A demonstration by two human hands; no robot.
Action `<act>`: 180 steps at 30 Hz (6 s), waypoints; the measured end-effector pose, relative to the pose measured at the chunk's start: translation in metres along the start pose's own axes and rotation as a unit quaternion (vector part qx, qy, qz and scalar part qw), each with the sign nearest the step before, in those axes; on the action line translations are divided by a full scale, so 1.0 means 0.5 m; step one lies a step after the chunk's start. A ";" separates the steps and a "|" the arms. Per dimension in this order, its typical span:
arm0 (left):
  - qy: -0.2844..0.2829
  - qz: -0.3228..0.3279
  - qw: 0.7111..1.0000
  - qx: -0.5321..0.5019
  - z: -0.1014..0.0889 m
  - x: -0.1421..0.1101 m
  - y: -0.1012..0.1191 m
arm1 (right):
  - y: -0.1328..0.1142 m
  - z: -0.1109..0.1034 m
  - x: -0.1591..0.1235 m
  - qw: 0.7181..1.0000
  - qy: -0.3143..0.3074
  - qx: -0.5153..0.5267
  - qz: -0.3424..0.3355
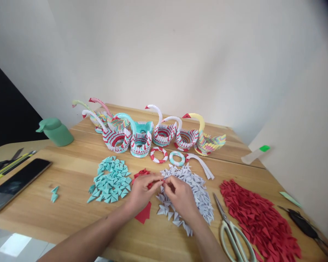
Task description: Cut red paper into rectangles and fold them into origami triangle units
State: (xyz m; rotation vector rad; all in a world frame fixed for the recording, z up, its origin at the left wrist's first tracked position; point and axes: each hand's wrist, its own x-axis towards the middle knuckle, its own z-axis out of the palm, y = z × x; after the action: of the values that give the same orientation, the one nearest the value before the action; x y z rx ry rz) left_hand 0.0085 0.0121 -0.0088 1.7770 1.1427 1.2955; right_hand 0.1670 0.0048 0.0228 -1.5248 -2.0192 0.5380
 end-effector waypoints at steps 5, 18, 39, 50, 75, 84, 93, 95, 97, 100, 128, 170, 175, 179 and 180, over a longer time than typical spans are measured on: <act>-0.008 0.000 1.000 0.006 0.001 0.000 0.000 | 0.005 0.002 0.000 1.000 0.010 -0.018 -0.014; 0.015 -0.258 0.929 -0.264 -0.014 0.026 0.021 | 0.016 -0.004 0.005 0.996 0.031 0.071 -0.045; -0.081 -0.235 0.897 -0.366 -0.003 0.019 0.026 | 0.015 -0.006 0.004 0.976 0.061 0.206 -0.044; -0.148 -0.234 0.898 -0.342 -0.017 0.015 0.034 | 0.034 -0.001 0.006 0.958 0.040 0.284 0.020; -0.064 -0.168 0.957 -0.226 -0.005 0.014 0.015 | 0.019 0.020 0.004 0.976 0.039 0.210 -0.032; -0.014 -0.113 0.991 -0.066 -0.010 0.010 0.020 | 0.005 0.017 0.001 0.984 0.049 0.150 -0.083; -0.017 -0.130 0.989 -0.061 -0.014 0.014 0.028 | 0.011 0.022 -0.003 0.983 0.057 0.174 -0.002; -0.025 -0.137 0.987 -0.081 -0.011 0.013 0.022 | 0.012 0.023 -0.004 0.982 0.057 0.183 0.001; -0.035 -0.141 0.983 -0.111 -0.008 0.012 0.017 | 0.013 0.024 -0.005 0.982 0.056 0.181 -0.003; -0.040 -0.148 0.977 -0.148 -0.006 0.015 0.013 | 0.012 0.022 -0.004 0.984 0.050 0.173 -0.008; -0.043 -0.134 0.978 -0.153 -0.013 0.020 0.016 | 0.016 0.030 0.004 0.924 0.008 0.361 0.124; -0.057 -0.202 0.941 -0.264 -0.008 0.020 0.019 | 0.015 0.028 0.007 0.908 0.041 0.401 0.119; -0.032 -0.141 0.988 -0.056 -0.017 0.016 0.033 | 0.013 0.031 0.006 0.925 0.052 0.363 0.098; -0.057 -0.137 0.984 -0.096 -0.020 0.015 0.039 | 0.018 0.034 0.006 0.922 0.056 0.371 0.096; -0.071 -0.146 0.977 -0.140 -0.020 0.015 0.037 | 0.021 0.035 0.006 0.919 0.056 0.377 0.097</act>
State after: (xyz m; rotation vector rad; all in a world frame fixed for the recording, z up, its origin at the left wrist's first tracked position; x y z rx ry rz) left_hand 0.0051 0.0115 0.0135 1.4127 1.0389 1.0757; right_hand 0.1629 0.0109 0.0037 -1.2193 -1.3238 1.1235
